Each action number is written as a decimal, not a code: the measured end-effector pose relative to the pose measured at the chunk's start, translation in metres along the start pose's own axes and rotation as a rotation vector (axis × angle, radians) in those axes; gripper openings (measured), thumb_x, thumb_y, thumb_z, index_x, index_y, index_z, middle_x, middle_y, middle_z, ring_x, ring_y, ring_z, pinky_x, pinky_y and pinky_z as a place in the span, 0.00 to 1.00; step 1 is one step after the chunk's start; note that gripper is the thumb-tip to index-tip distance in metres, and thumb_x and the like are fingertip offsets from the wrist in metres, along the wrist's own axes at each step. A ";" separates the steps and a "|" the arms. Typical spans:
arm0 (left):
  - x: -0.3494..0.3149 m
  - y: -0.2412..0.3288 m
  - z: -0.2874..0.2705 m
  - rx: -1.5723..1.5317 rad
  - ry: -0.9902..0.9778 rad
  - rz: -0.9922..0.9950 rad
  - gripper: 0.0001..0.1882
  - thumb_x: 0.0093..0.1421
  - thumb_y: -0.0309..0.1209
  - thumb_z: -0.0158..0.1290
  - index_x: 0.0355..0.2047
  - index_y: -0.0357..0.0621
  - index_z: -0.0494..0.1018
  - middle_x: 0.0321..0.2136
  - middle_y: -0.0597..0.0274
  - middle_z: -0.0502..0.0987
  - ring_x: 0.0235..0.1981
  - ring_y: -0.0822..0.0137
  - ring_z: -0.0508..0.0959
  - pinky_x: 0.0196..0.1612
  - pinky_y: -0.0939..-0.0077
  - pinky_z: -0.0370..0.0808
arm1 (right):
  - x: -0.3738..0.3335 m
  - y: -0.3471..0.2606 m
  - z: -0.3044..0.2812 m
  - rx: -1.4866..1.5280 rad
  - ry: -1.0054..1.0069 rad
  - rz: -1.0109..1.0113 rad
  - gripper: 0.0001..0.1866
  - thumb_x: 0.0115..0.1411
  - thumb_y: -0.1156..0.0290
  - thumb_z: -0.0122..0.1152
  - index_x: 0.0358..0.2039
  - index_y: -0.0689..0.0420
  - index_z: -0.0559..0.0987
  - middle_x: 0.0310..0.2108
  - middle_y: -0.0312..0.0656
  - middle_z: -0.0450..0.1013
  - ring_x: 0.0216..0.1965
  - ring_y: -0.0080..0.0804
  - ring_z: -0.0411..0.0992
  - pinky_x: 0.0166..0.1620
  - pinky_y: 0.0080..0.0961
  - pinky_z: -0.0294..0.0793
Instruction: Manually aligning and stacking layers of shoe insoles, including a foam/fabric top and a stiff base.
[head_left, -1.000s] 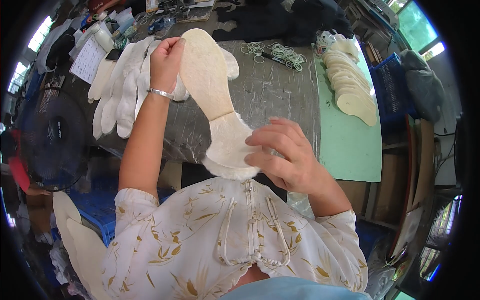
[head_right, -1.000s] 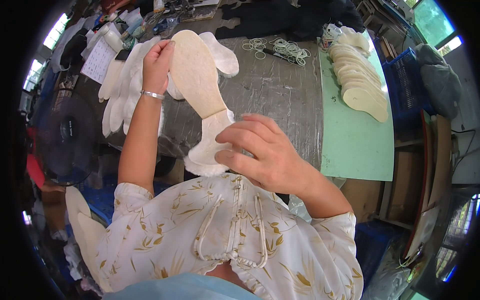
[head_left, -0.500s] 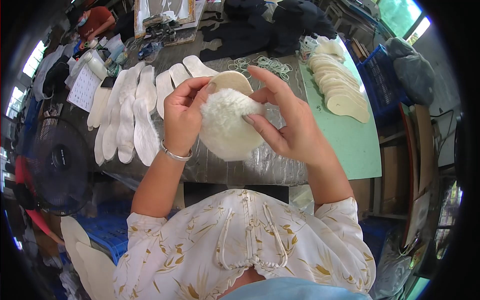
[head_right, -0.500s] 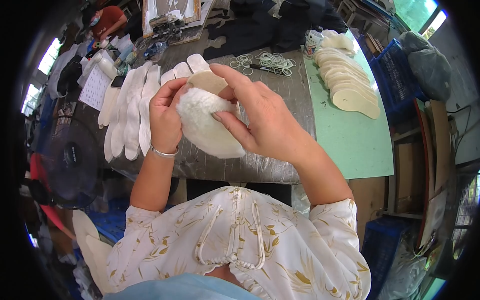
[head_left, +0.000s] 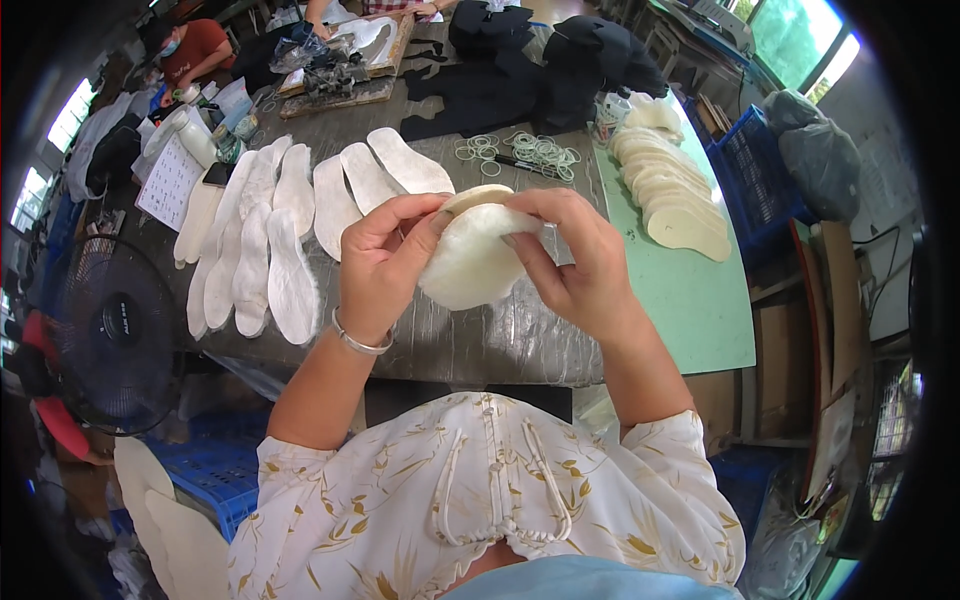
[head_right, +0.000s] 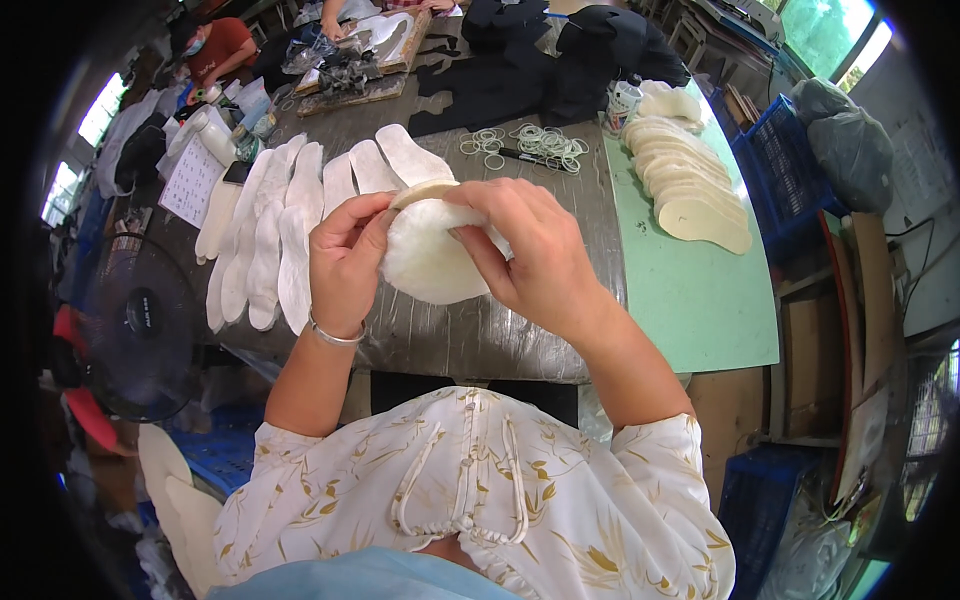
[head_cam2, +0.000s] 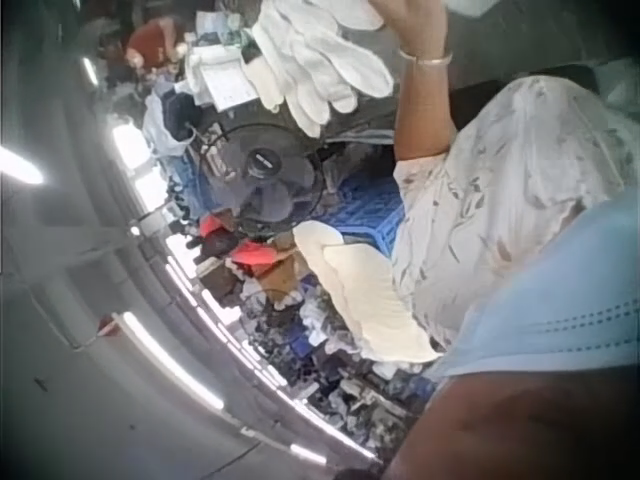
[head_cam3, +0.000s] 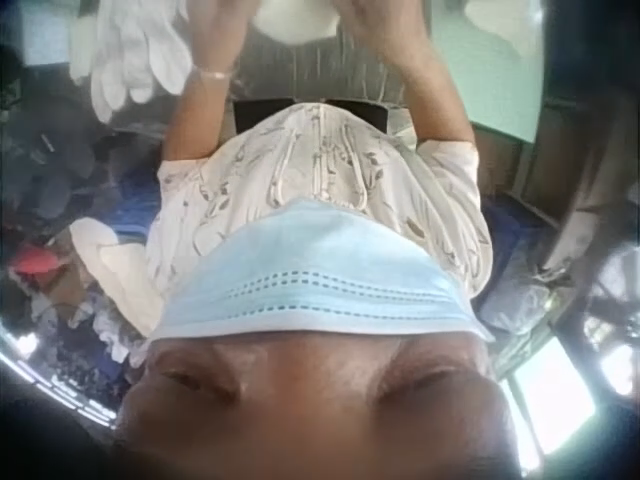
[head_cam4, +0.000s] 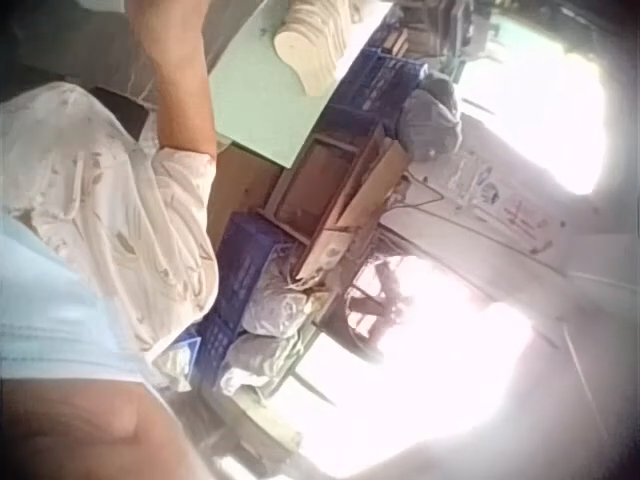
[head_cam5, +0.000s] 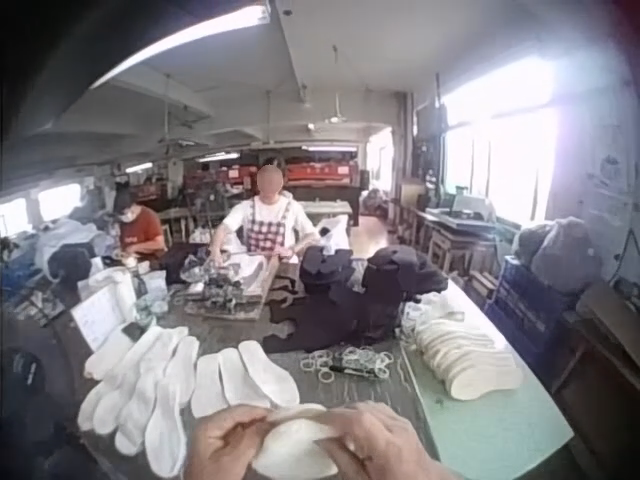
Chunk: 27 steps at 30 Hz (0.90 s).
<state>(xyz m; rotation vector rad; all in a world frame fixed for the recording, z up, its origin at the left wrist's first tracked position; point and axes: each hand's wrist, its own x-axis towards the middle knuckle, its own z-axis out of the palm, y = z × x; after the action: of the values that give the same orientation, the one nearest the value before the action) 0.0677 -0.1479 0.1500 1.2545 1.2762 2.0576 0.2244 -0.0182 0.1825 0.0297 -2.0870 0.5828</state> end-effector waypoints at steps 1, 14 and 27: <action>-0.001 0.001 0.001 -0.011 -0.010 0.008 0.10 0.62 0.21 0.55 0.44 0.33 0.76 0.38 0.59 0.80 0.39 0.75 0.78 0.43 0.83 0.74 | -0.001 -0.001 0.000 -0.006 0.004 -0.002 0.18 0.49 0.82 0.65 0.41 0.58 0.75 0.33 0.43 0.76 0.33 0.43 0.74 0.38 0.33 0.73; -0.009 -0.001 0.005 -0.005 -0.094 0.078 0.11 0.62 0.19 0.52 0.45 0.34 0.76 0.43 0.56 0.79 0.41 0.73 0.78 0.45 0.81 0.75 | -0.007 -0.005 -0.005 -0.018 -0.017 0.040 0.18 0.47 0.86 0.64 0.40 0.61 0.75 0.35 0.45 0.76 0.34 0.41 0.75 0.37 0.29 0.75; -0.022 0.005 0.002 -0.141 -0.021 -0.074 0.15 0.62 0.24 0.55 0.48 0.31 0.72 0.41 0.58 0.79 0.40 0.73 0.78 0.44 0.80 0.75 | -0.004 -0.014 0.018 -0.044 0.007 0.036 0.19 0.47 0.84 0.65 0.41 0.60 0.75 0.33 0.44 0.75 0.32 0.40 0.75 0.34 0.28 0.75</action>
<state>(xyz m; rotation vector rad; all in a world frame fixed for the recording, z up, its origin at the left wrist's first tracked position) 0.0815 -0.1651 0.1442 1.1462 1.1298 2.0387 0.2164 -0.0387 0.1765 -0.0345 -2.0963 0.5579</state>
